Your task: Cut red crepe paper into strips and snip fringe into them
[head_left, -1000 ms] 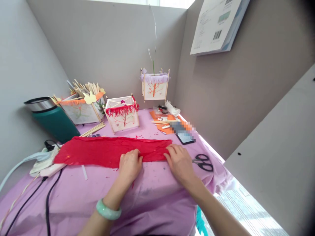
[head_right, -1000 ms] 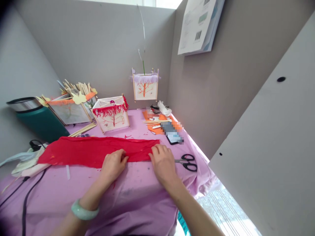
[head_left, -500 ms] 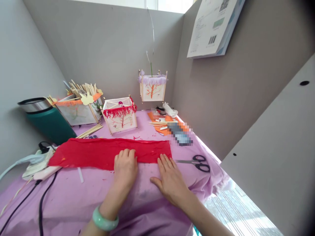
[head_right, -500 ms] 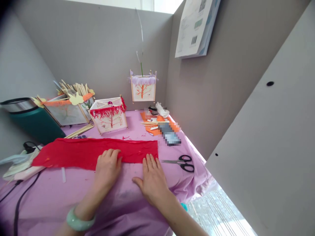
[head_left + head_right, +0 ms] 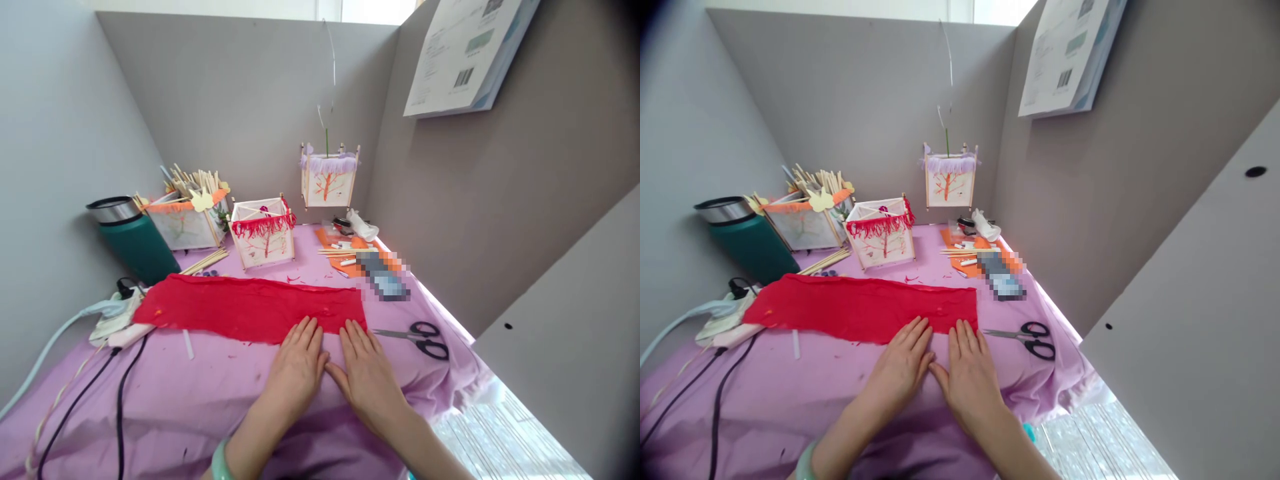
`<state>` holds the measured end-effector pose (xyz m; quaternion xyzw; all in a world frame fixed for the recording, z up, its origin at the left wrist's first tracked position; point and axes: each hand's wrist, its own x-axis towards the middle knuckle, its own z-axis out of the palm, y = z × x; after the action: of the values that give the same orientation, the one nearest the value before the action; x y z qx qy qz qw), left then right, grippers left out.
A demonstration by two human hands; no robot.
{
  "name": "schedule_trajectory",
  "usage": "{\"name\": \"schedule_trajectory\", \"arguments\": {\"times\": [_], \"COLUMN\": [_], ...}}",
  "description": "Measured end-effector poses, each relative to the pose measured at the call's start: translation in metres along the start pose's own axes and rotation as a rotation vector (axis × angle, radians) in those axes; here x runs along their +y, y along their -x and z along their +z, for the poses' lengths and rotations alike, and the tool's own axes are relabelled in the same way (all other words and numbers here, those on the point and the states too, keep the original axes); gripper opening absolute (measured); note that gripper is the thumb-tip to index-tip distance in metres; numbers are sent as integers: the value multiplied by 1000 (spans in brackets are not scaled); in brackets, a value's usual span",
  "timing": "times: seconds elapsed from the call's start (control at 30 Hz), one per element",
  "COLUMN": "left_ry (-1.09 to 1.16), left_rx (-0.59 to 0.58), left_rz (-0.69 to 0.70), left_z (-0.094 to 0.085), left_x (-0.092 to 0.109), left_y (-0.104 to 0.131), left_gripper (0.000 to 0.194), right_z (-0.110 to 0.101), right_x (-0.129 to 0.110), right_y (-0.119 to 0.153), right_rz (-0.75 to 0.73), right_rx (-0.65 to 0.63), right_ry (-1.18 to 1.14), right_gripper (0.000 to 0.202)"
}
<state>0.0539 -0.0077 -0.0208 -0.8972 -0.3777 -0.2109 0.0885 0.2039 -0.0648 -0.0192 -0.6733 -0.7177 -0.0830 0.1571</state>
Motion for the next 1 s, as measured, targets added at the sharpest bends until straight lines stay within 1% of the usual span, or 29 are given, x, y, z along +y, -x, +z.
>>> {"name": "schedule_trajectory", "arguments": {"times": [0.13, 0.2, 0.27, 0.4, 0.53, 0.63, 0.73, 0.83, 0.9, 1.0], "left_ry": [-4, -2, -1, 51, 76, 62, 62, 79, 85, 94], "left_rx": [-19, -32, -35, -47, -103, -117, -139, -189, -202, -187], "left_rz": [-30, -72, -78, 34, 6, 3, 30, 51, 45, 39], "left_z": [-7, -11, -14, -10, -2, -3, -7, -12, -13, -16], "left_x": [2, 3, 5, 6, 5, 5, 7, 8, 9, 10], "left_y": [-4, -10, -16, -22, -18, -16, -17, -19, -19, -21], "left_gripper": [42, 41, 37, 36, 38, 41, 41, 41, 41, 42], "right_z": [-4, -7, -10, -11, -13, -17, -20, -24, -26, -27], "right_x": [-1, -1, -1, -1, -1, 1, 5, 13, 21, 32], "right_y": [0, -2, -3, -2, 3, 7, 6, 3, 0, -2], "right_rz": [9, 9, 7, 14, 26, 28, 8, -26, -15, 33], "right_rx": [-24, -43, -63, -78, -98, -102, -81, -64, -50, -23], "right_ry": [6, 0, -11, -26, -39, -46, -51, -56, -36, 21], "right_gripper": [61, 61, 60, 58, 58, 58, 60, 57, 53, 50]}}
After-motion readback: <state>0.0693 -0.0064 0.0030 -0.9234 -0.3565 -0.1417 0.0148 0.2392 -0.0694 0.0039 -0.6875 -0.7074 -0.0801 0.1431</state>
